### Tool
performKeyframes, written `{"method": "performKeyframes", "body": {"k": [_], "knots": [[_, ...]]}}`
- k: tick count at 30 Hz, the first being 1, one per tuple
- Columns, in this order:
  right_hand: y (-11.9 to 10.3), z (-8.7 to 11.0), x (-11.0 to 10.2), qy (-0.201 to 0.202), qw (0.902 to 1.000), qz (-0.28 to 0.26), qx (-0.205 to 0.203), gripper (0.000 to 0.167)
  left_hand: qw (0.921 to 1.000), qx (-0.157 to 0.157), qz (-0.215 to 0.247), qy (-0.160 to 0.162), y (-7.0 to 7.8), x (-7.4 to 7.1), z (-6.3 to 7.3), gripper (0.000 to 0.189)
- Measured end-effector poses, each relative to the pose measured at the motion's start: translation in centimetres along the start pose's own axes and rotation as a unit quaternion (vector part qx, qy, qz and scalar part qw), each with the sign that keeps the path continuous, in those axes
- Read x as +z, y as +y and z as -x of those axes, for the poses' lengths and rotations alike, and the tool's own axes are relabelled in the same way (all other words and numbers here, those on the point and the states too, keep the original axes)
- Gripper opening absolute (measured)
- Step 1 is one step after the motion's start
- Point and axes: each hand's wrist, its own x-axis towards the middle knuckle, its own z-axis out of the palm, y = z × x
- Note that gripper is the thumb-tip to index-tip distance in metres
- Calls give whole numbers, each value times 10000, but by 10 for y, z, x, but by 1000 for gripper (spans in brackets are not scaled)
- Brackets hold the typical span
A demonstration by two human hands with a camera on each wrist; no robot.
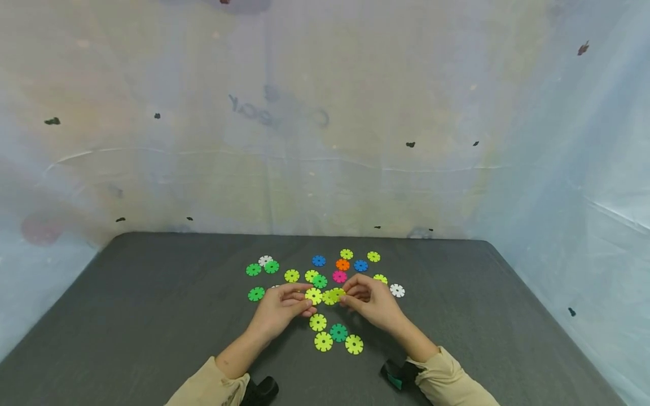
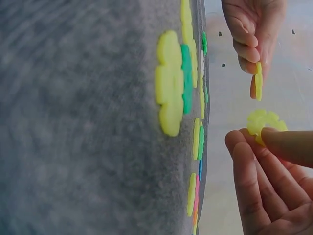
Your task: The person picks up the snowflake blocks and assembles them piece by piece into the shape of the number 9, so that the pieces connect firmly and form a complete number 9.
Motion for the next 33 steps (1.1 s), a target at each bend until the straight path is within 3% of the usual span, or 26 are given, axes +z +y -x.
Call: {"method": "performKeyframes", "body": {"k": [18, 24, 33], "knots": [[-14, 3, 4, -104, 9998, -107, -103, 8, 9997, 31, 234, -76, 2, 6, -1, 39], [-5, 2, 6, -53, 9998, -31, -212, 10, 9992, 78, 356, -171, 3, 7, -1, 40], [-16, 5, 7, 176, 9983, 295, -465, 7, 9990, 56, 450, -25, 5, 11, -1, 37]]}}
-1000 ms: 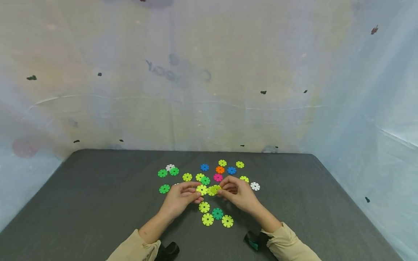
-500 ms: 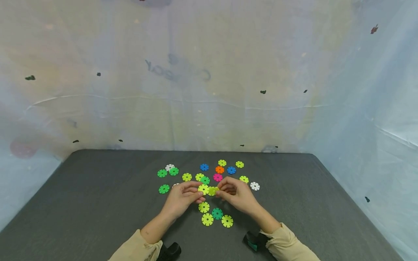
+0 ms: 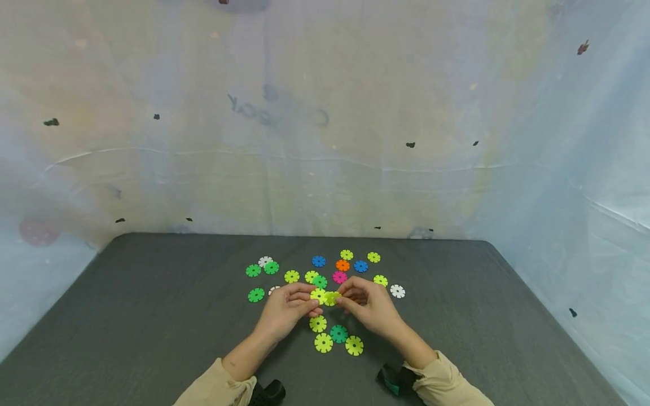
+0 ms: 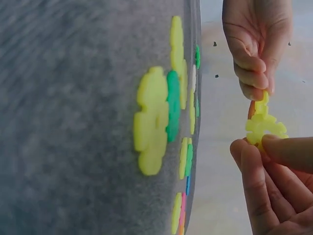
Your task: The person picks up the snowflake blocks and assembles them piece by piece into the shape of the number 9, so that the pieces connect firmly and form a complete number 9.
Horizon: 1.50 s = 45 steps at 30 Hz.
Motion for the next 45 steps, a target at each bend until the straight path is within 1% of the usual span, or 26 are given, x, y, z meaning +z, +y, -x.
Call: {"method": "performKeyframes", "body": {"k": [1, 7, 13, 18, 21, 26, 29, 33, 38, 42, 45], "knots": [[4, 0, 1, 41, 10000, 40, -57, 7, 10000, 17, 14, 9, 1, 1, 0, 37], [1, 2, 2, 143, 9999, 13, -78, 6, 9999, -13, 56, 131, 1, 4, 2, 35], [-1, 2, 3, 250, 9992, -243, -218, 8, 9996, -128, 195, 168, 2, 7, 2, 34], [-2, 2, 1, 331, 9982, -349, -345, 7, 9994, -91, 252, 203, 5, 8, 2, 34], [-1, 2, 3, 412, 9974, -326, -492, 6, 9994, -28, 199, 288, 6, 10, 2, 33], [1, 3, 7, 594, 9950, -294, -742, 5, 9990, 229, 32, 388, 9, 15, 4, 32], [2, 3, 7, 667, 9941, -348, -781, 5, 9986, 322, -42, 423, 10, 17, 4, 32], [3, 2, 5, 576, 9953, -374, -678, 6, 9984, 303, 18, 472, 11, 15, 4, 31], [2, 0, 3, 323, 9983, -371, -302, 13, 9982, 256, -15, 541, 9, 11, 3, 30], [1, 0, 2, 92, 9998, -148, 13, 20, 9975, 198, -123, 670, 8, 6, 1, 31], [2, 1, 1, -148, 9997, 142, 120, 27, 9966, 143, -187, 791, 8, 2, 0, 31]]}}
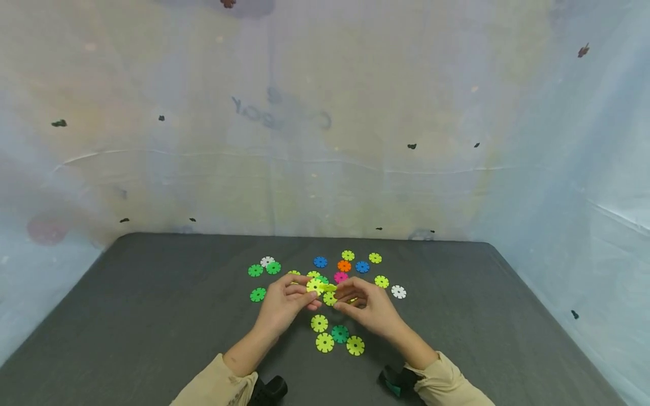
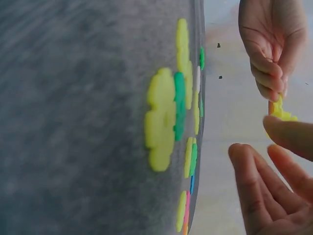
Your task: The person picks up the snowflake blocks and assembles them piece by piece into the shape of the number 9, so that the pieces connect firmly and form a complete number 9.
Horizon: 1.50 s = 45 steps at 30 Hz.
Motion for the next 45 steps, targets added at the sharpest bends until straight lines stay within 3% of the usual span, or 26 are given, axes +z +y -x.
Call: {"method": "performKeyframes", "body": {"k": [11, 28, 45], "knots": [[4, 3, -4, -847, 9951, 493, -156, 32, 9996, -103, -183, 188, 2, -5, 2, 34], [10, 7, -6, -1427, 9892, 315, -104, 32, 9997, -52, -130, 182, -3, -9, 3, 34], [15, 10, -8, -1823, 9813, 616, -34, 31, 9996, -76, -150, 212, -4, -9, 1, 34]]}}
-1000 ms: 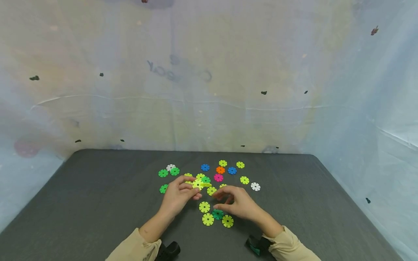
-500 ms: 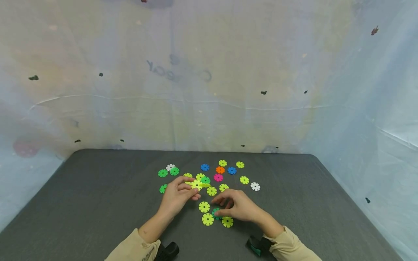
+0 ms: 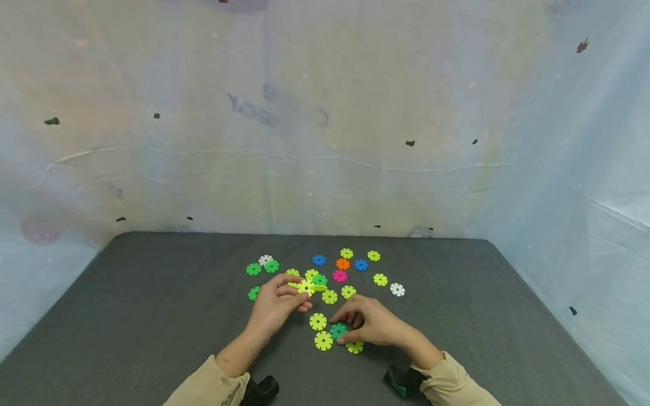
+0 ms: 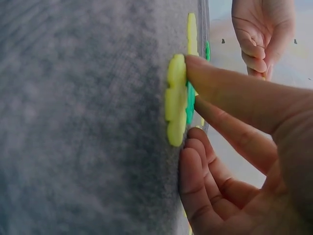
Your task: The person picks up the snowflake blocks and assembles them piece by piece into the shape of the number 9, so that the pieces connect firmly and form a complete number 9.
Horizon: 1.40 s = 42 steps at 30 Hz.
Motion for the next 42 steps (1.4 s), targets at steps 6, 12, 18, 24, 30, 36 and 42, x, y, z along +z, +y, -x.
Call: {"method": "performKeyframes", "body": {"k": [6, 12, 18, 24, 30, 36, 42], "knots": [[-2, 0, 0, -42, 10000, 59, 1, 27, 10000, -75, 19, 30, 1, 0, 0, 34], [-7, 0, 1, -84, 9995, 299, -74, 25, 9999, -123, 66, 15, 1, 0, 1, 35], [-11, -1, 0, -143, 9981, 540, -257, 25, 9999, -118, 82, 62, 0, -1, 1, 35], [-10, 0, 0, -126, 9982, 519, -271, 24, 9999, -142, 65, 69, -1, -1, 2, 35], [-9, 0, 0, -78, 9978, 529, -395, 24, 9998, -158, 52, 91, -2, -2, 2, 36], [-6, 1, 0, 46, 9973, 502, -541, 23, 9998, -169, 73, 99, -3, -2, 3, 36], [-4, 1, -1, 174, 9967, 457, -650, 23, 9998, -145, 67, 73, -3, -2, 4, 35]]}}
